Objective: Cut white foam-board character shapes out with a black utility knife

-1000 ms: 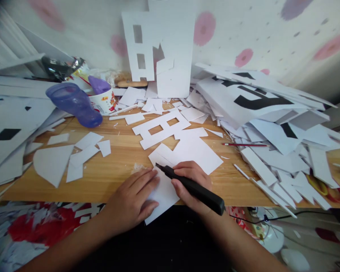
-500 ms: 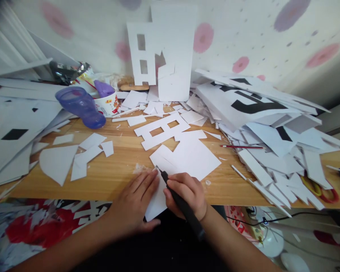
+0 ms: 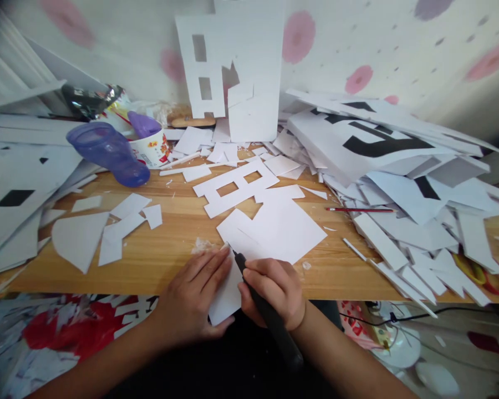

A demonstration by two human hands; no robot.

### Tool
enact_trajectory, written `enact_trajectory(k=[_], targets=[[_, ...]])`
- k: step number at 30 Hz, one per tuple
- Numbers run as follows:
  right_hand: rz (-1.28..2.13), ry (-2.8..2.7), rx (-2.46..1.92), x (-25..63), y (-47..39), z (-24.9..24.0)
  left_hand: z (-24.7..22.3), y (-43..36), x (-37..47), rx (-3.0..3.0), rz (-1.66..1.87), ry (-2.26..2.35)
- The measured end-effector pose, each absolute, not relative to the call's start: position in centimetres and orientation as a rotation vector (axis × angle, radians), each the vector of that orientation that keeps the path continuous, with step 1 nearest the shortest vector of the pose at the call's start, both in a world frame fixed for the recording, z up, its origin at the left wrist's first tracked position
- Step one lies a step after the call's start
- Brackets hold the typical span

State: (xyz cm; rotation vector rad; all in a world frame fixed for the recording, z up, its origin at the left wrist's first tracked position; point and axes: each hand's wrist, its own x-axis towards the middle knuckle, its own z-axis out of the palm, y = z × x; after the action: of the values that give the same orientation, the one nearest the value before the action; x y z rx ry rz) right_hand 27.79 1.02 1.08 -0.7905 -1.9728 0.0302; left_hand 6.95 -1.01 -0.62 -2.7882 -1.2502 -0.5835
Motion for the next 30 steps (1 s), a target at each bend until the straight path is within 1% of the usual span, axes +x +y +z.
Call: enact_trajectory(k=[15,18,23,30], targets=[[0.053,-1.992,-0.759,28.9,0.2,1.6,-0.4,-1.0,7.1,-2.775,-0.592,-1.261],[0.109,-1.999,-0.794,29.2,-0.1,1.5,-0.4,-1.1,7.1,-2.783,-0.59,-1.279],[0.048,-1.898,-0.824,29.6,-0.5,1.2,-0.6,-1.4,7.1,-2.763,-0.573,-1.283],[0.144,-1.756,-0.938,29.6,-0.1,1.3,-0.7,-1.3,6.7,-2.761,-0.515,-1.249]])
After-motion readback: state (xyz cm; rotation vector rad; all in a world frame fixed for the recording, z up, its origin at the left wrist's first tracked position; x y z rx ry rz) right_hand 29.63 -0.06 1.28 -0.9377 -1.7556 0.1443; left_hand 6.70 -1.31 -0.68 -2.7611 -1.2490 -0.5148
